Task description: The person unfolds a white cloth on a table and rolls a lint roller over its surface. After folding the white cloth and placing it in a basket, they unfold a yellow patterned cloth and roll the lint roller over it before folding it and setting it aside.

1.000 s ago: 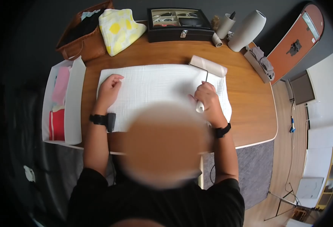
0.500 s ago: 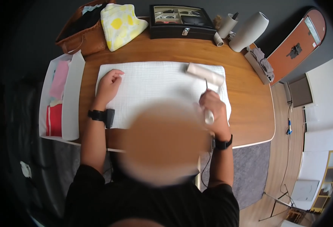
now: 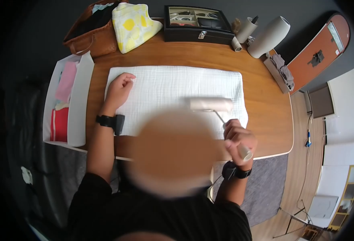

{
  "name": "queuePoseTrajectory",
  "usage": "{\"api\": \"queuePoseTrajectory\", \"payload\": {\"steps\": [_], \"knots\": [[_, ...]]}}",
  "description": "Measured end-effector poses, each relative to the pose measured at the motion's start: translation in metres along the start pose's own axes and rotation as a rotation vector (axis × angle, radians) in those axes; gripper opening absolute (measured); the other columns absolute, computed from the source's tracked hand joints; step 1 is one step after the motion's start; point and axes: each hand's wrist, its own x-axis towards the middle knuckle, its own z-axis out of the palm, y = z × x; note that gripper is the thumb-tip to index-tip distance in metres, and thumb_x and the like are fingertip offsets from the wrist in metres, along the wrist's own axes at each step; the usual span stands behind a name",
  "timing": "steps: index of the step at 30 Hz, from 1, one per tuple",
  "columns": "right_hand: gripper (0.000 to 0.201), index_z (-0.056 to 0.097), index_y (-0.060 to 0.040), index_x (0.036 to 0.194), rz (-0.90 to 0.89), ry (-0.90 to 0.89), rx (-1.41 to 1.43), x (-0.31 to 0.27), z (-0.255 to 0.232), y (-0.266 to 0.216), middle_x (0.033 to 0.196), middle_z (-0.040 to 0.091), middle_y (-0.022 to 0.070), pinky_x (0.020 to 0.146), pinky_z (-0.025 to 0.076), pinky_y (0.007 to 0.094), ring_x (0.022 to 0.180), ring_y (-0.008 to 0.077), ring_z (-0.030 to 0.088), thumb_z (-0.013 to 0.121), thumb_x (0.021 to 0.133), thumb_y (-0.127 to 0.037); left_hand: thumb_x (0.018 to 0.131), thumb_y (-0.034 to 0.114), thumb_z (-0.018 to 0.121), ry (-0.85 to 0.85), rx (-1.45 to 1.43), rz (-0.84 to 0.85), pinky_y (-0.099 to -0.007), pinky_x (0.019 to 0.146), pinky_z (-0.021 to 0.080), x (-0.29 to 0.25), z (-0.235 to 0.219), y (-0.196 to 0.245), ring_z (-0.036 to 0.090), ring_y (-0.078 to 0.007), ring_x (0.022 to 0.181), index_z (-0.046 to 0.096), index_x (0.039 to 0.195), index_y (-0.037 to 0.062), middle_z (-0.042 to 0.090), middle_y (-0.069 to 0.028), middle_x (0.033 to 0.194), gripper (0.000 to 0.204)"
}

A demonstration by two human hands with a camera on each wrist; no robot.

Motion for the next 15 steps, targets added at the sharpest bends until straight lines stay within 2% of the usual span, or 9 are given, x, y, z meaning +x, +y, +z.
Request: {"api": "queuePoseTrajectory", "payload": {"steps": [1,3,4,7,8,11,12,15], "knots": [[0.033,0.052,-0.0056,0.072,0.016,0.089,0.009,-0.003,-0.002,0.008,0.073,0.058,0.0093,0.089,0.05,0.0478,0.073,0.0259,0.059,0.071,0.097,-0.017,0.098,0.007,0.063,-0.002,-0.003,-0.007,-0.0299,0.072,0.053,0.0,0.0,-0.001,0.062,-0.014,0.076,0.073,0.116,0.0033,0.067,-0.0037,0.086,0.021],[0.023,0.055,-0.0066,0.087,0.088,0.256,0.073,-0.004,0.0,0.023,0.084,0.055,0.0074,0.101,0.043,0.0461,0.091,0.0235,0.058,0.067,0.101,-0.02,0.098,0.007,0.063,0.0,-0.013,-0.014,-0.0297,0.072,0.052,0.001,0.0,-0.003,0.062,-0.0137,0.076,0.073,0.116,0.0034,0.067,-0.0032,0.086,0.021],[0.022,0.057,-0.0055,0.095,0.173,0.344,0.096,-0.007,-0.003,0.032,0.098,0.062,0.0104,0.109,0.045,0.0499,0.115,0.0309,0.063,0.062,0.107,-0.023,0.098,0.007,0.063,0.0,-0.021,-0.016,-0.0296,0.072,0.052,0.001,0.0,-0.004,0.062,-0.0135,0.076,0.073,0.116,0.0034,0.067,-0.003,0.085,0.021],[0.025,0.061,-0.0042,0.099,0.239,0.704,0.355,0.004,-0.001,0.052,0.109,0.067,0.0125,0.117,0.045,0.0504,0.133,0.0366,0.062,0.059,0.111,-0.026,0.098,0.006,0.063,0.002,-0.031,-0.014,-0.0294,0.071,0.052,0.0,0.0,-0.004,0.062,-0.0129,0.075,0.073,0.116,0.0036,0.067,-0.0025,0.085,0.021],[0.028,0.064,-0.0055,0.099,0.275,0.753,0.479,0.003,-0.01,0.059,0.11,0.071,0.0128,0.12,0.047,0.0498,0.14,0.0373,0.06,0.057,0.113,-0.029,0.098,0.006,0.063,0.003,-0.033,-0.011,-0.0293,0.071,0.052,0.0,0.0,-0.003,0.062,-0.0128,0.075,0.073,0.116,0.0037,0.067,-0.0024,0.085,0.021],[0.028,0.065,-0.0062,0.097,0.277,0.799,0.812,-0.01,-0.035,0.083,0.102,0.072,0.0116,0.116,0.052,0.047,0.136,0.0361,0.064,0.057,0.113,-0.028,0.098,0.005,0.063,0.021,-0.05,0.001,-0.0295,0.07,0.052,0.001,0.001,-0.008,0.062,-0.0128,0.075,0.073,0.116,0.0036,0.067,-0.0026,0.085,0.021],[0.03,0.065,-0.0065,0.092,0.278,0.8,0.834,-0.007,-0.033,0.081,0.096,0.073,0.0104,0.113,0.054,0.0473,0.134,0.0378,0.065,0.057,0.112,-0.027,0.098,0.005,0.063,0.02,-0.042,0.0,-0.0296,0.07,0.052,0.0,0.0,-0.005,0.062,-0.0128,0.074,0.073,0.116,0.0035,0.067,-0.0026,0.085,0.021],[0.032,0.064,-0.0059,0.088,0.332,0.786,0.735,0.004,-0.014,0.079,0.096,0.072,0.0106,0.113,0.054,0.0474,0.134,0.0376,0.065,0.057,0.112,-0.026,0.098,0.005,0.063,0.006,-0.027,0.003,-0.0295,0.07,0.052,0.0,0.002,0.001,0.062,-0.0127,0.074,0.073,0.116,0.0031,0.067,-0.0028,0.086,0.02]]}}
